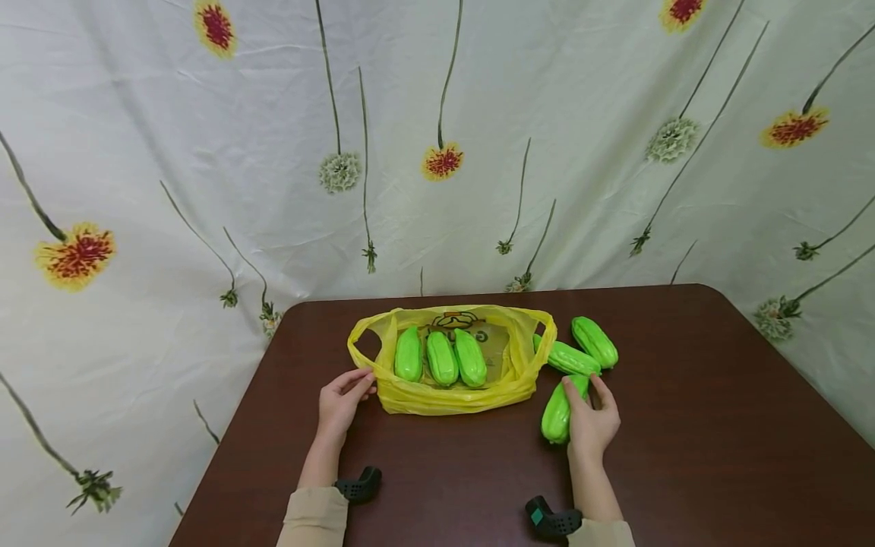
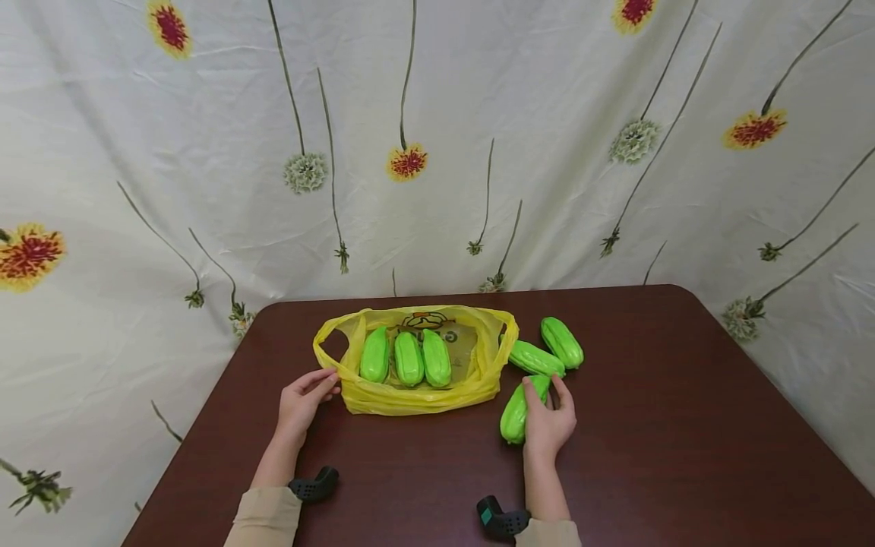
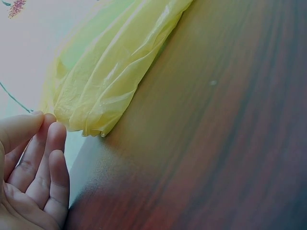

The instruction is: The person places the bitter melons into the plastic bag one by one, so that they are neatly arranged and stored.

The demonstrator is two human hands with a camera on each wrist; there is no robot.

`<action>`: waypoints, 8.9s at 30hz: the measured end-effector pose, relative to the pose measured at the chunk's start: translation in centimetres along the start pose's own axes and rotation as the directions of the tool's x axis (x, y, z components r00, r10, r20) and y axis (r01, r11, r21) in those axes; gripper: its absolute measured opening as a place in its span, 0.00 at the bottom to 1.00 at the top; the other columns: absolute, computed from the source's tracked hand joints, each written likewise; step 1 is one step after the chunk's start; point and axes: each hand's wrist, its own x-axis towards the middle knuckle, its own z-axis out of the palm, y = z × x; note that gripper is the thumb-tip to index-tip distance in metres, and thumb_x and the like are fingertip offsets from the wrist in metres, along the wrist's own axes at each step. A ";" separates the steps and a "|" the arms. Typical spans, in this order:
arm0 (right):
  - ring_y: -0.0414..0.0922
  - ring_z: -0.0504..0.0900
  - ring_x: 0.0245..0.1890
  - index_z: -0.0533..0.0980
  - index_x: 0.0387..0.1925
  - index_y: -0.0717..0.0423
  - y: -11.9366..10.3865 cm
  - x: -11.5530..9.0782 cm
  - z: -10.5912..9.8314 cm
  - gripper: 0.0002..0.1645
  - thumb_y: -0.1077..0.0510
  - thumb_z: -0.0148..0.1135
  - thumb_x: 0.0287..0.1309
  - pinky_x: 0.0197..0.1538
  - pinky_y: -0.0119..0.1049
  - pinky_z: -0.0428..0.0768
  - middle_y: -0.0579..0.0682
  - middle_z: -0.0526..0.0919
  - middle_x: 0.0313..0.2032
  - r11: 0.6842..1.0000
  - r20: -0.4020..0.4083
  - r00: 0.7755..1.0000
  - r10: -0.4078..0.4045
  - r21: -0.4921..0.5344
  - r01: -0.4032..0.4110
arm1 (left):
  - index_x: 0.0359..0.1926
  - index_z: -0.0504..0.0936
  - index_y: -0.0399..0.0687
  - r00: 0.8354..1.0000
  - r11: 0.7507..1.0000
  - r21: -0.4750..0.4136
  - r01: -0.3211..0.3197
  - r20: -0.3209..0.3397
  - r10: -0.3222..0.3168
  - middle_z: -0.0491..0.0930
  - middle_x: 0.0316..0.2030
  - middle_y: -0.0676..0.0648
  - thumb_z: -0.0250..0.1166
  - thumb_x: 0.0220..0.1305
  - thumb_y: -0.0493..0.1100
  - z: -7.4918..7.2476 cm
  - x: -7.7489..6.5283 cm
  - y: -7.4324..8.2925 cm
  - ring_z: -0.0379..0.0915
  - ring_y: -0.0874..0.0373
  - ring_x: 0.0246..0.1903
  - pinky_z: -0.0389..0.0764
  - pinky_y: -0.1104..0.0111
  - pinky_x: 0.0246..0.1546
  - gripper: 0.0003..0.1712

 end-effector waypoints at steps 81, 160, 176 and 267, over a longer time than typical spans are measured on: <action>0.51 0.66 0.63 0.71 0.61 0.55 -4.6 -0.1 10.5 0.32 0.60 0.68 0.53 0.57 0.40 0.72 0.52 0.68 0.62 0.983 0.401 0.900 -0.172 0.014 0.182 | 0.46 0.83 0.36 1.000 1.000 0.016 -0.007 -0.008 0.007 0.83 0.39 0.42 0.66 0.60 0.40 0.0 -0.1 0.0 0.81 0.55 0.31 0.79 0.71 0.34 0.15; 0.54 0.65 0.63 0.68 0.62 0.61 -0.4 2.1 12.4 0.31 0.62 0.64 0.57 0.60 0.45 0.68 0.58 0.69 0.62 0.977 0.455 0.888 -0.063 -0.152 0.147 | 0.46 0.83 0.35 1.000 1.000 0.021 -0.016 -0.014 0.016 0.83 0.39 0.42 0.65 0.60 0.39 0.0 -0.1 -0.1 0.80 0.60 0.29 0.79 0.72 0.34 0.14; 0.53 0.66 0.63 0.69 0.62 0.59 -1.4 1.7 12.4 0.31 0.61 0.65 0.57 0.61 0.41 0.68 0.57 0.69 0.62 0.990 0.463 0.884 -0.061 -0.085 0.113 | 0.46 0.83 0.36 1.000 1.000 0.027 -0.006 -0.015 0.006 0.83 0.39 0.42 0.66 0.60 0.40 0.0 -0.1 -0.1 0.80 0.61 0.29 0.79 0.72 0.33 0.15; 0.37 0.75 0.46 0.71 0.56 0.63 -4.7 5.5 3.5 0.25 0.56 0.61 0.60 0.56 0.37 0.72 0.54 0.74 0.53 0.994 0.266 0.958 -0.105 0.060 0.092 | 0.47 0.82 0.35 1.000 1.000 0.004 -0.007 -0.003 0.007 0.83 0.38 0.44 0.67 0.59 0.42 -0.1 -0.2 -0.1 0.80 0.61 0.29 0.79 0.72 0.34 0.18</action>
